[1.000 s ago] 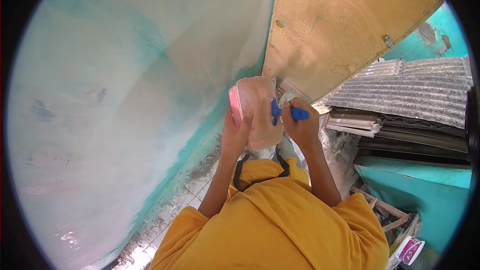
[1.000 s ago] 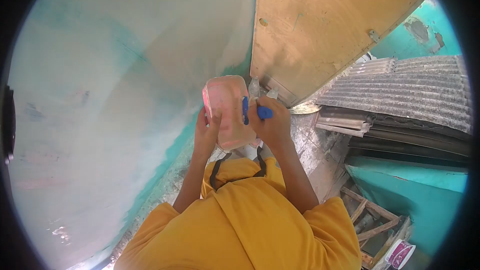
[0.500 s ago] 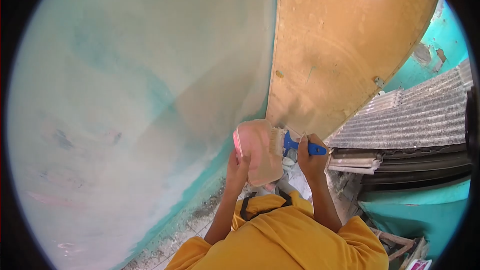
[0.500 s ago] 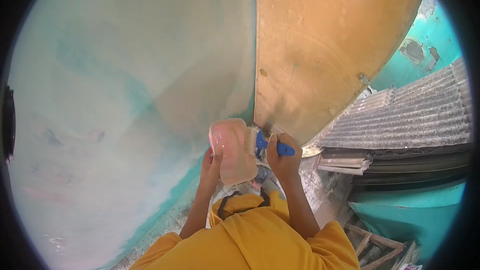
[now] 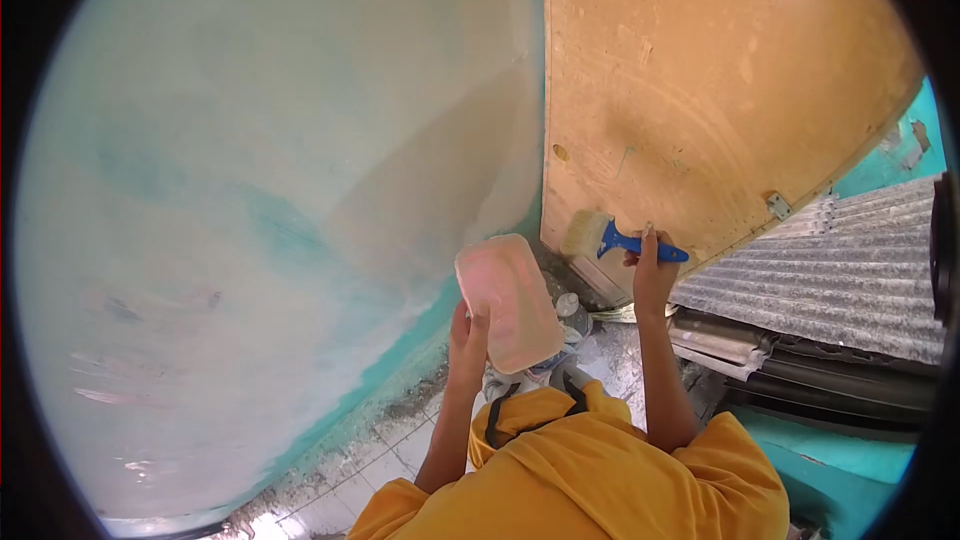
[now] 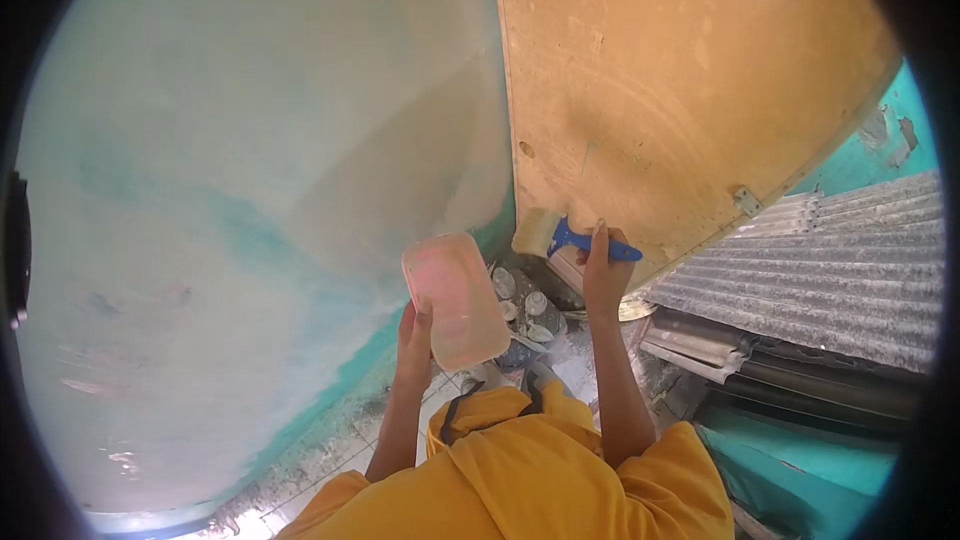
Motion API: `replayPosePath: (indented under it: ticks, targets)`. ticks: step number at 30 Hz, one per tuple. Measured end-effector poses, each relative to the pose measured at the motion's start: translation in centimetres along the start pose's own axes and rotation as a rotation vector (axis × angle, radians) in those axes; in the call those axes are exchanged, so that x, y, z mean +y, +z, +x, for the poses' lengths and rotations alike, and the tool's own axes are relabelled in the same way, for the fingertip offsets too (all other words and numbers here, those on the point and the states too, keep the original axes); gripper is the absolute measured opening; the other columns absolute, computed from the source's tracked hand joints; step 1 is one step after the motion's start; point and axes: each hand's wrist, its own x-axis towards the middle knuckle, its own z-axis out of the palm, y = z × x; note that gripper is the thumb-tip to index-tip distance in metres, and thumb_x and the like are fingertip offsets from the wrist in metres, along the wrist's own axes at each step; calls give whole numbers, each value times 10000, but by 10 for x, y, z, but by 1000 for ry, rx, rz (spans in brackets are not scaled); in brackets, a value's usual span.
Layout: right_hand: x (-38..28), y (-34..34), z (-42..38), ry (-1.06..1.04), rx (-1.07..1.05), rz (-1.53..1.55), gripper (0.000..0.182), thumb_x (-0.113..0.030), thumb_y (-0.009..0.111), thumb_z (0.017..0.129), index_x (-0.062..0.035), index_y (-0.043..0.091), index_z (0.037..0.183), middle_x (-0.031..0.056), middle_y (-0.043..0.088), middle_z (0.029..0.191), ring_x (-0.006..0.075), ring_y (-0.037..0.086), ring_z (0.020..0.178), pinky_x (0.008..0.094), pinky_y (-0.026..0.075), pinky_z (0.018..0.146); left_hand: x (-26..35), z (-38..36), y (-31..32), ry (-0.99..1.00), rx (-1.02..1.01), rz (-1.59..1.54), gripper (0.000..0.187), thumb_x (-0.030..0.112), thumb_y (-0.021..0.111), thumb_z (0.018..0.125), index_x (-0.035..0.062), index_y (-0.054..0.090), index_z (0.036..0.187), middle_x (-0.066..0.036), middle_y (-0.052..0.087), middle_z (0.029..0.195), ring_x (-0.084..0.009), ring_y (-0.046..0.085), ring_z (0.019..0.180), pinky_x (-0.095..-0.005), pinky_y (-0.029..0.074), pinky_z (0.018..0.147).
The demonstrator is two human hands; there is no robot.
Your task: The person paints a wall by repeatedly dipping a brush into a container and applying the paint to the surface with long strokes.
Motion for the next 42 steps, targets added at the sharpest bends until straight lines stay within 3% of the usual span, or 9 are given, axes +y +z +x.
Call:
replayPosePath:
  ticks: [4, 7, 13, 17, 23, 27, 30, 35, 42]
  targets:
    - [61, 29, 43, 225, -23, 135, 348, -302, 563, 1025, 15, 673, 932, 77, 669, 780, 116, 636, 667, 246, 517, 573, -13, -5, 3, 18, 82, -51, 670, 485, 556, 1007, -36, 441, 1411, -116, 583, 1236, -164, 563, 1118, -307, 471, 936]
    - [108, 59, 73, 417, -218, 258, 346, -336, 617, 997, -12, 670, 1106, 86, 710, 1007, 162, 694, 850, 302, 576, 791, -29, -11, -4, -22, 117, -82, 629, 453, 529, 1025, -29, 437, 1419, -98, 555, 1296, -165, 528, 1177, -319, 444, 984]
    - [208, 134, 105, 477, -325, 553, 420, -322, 586, 1018, -26, 561, 1316, 98, 638, 1252, 260, 671, 1103, 368, 539, 962, -61, -2, -28, -67, 189, -114, 638, 422, 510, 1032, -15, 361, 1472, -105, 488, 1401, -179, 488, 1259, -347, 411, 1050]
    - [289, 161, 112, 569, -301, 717, 434, -347, 600, 1011, -52, 557, 1327, 117, 635, 1262, 246, 644, 1159, 369, 509, 1009, -76, 29, -45, -133, 163, -203, 704, 435, 507, 1023, -5, 264, 1516, -145, 460, 1434, -241, 490, 1303, -399, 440, 1065]
    - [380, 163, 111, 519, -308, 451, 455, -389, 580, 1017, -6, 569, 1264, 126, 640, 1226, 268, 645, 1162, 380, 516, 1007, -111, 42, -76, -103, 102, -202, 721, 443, 506, 1019, -7, 246, 1518, -162, 450, 1437, -277, 496, 1304, -426, 456, 1059]
    - [360, 169, 107, 495, -243, 309, 388, -339, 552, 1028, -22, 618, 1241, 104, 653, 1194, 241, 684, 1070, 349, 526, 925, -120, 44, -79, -150, 129, -210, 737, 470, 503, 1017, -13, 249, 1513, -161, 452, 1432, -273, 496, 1301, -424, 458, 1055]
    - [273, 186, 106, 587, -171, 368, 372, -301, 543, 1029, 4, 624, 1224, 116, 653, 1191, 257, 691, 1060, 355, 533, 930, -125, 42, -83, -183, 149, -254, 745, 493, 495, 1016, -15, 258, 1507, -163, 461, 1420, -272, 510, 1283, -422, 471, 1037]
    - [167, 185, 105, 299, -259, 666, 367, -236, 496, 1046, 47, 586, 1263, 144, 633, 1241, 283, 673, 1117, 387, 526, 997, -117, 38, -77, -215, 153, -215, 714, 508, 462, 1023, -15, 306, 1484, -158, 482, 1402, -260, 542, 1248, -411, 489, 1005]
    - [273, 182, 107, 333, -322, 547, 388, -267, 486, 1060, 49, 564, 1272, 192, 676, 1176, 281, 666, 1124, 376, 520, 1014, -124, 40, -78, -215, 120, -197, 722, 517, 466, 1018, -11, 305, 1483, -154, 489, 1396, -261, 543, 1247, -410, 486, 1013]
